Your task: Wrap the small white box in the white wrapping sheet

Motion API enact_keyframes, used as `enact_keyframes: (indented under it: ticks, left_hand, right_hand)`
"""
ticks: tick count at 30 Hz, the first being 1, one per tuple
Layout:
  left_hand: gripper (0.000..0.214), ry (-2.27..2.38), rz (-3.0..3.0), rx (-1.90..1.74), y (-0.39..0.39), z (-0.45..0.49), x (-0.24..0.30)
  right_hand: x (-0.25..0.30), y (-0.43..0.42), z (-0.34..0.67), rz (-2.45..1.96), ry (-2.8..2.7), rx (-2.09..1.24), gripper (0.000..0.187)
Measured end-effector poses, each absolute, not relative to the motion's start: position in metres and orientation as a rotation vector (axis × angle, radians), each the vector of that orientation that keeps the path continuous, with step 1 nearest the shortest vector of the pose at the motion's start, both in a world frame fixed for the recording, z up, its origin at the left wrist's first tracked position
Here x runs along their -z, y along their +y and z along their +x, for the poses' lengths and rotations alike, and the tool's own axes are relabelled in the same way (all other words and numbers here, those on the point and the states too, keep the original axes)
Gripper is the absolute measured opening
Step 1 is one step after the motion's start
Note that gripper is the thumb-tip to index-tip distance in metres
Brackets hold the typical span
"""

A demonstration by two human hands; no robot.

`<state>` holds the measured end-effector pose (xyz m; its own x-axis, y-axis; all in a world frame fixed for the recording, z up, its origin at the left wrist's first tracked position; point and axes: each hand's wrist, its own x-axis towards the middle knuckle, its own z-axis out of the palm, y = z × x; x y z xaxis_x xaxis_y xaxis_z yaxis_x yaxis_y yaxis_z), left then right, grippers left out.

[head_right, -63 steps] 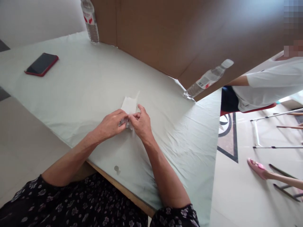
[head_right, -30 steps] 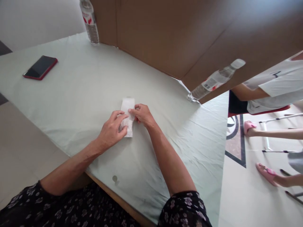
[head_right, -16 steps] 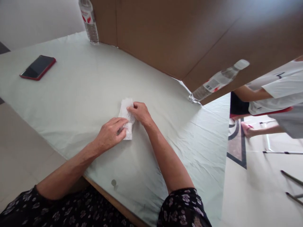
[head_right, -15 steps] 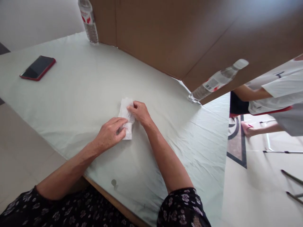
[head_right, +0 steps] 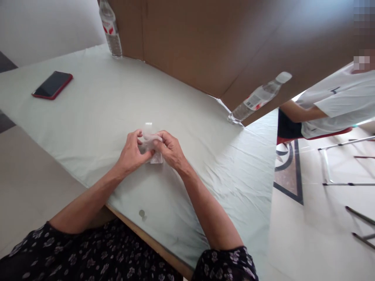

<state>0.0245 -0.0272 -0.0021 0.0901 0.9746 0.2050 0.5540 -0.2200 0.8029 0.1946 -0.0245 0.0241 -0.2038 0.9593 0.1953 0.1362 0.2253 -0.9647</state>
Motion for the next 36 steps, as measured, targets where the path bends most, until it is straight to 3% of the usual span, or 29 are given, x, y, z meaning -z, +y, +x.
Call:
enact_keyframes:
  ticks: [2, 5, 10, 13, 19, 23, 28, 33, 36]
  left_hand:
    - [0.062, 1.339, 1.815, -0.991, -0.023, 0.021, 0.004]
    - [0.040, 1.150, 1.806, -0.947, -0.021, 0.018, 0.005]
    - [0.029, 1.065, 1.787, -0.819, -0.017, 0.007, -0.001]
    - [0.027, 0.973, 1.809, -0.678, -0.014, -0.006, -0.007]
    - [0.066, 0.861, 2.050, -0.546, -0.015, -0.022, -0.006]
    - [0.056, 0.901, 2.109, -0.730, -0.016, -0.012, 0.001]
    - [0.034, 1.015, 1.860, -0.820, -0.016, -0.004, -0.006]
    - [0.031, 1.141, 1.604, -0.677, -0.017, -0.005, -0.015]
    - [0.035, 1.213, 1.709, -0.704, -0.019, -0.003, -0.015]
  right_hand:
    - [-0.020, -0.037, 0.195, -1.074, -1.677, -0.952, 0.017]
    - [-0.008, -0.053, 0.196, -1.056, -1.814, -0.707, 0.009]
    - [0.010, -0.065, 0.198, -0.956, -1.954, -0.405, 0.014]
    - [0.017, -0.068, 0.199, -0.909, -2.020, -0.304, 0.026]
    - [0.032, -0.065, 0.203, -0.910, -2.079, -0.209, 0.036]
    - [0.027, -0.058, 0.202, -0.990, -1.984, -0.366, 0.033]
    - [0.007, -0.052, 0.199, -1.113, -1.737, -0.805, 0.020]
    - [0.006, -0.050, 0.197, -1.072, -1.492, -1.313, 0.050]
    - [0.011, -0.050, 0.196, -1.050, -1.446, -1.383, 0.072]
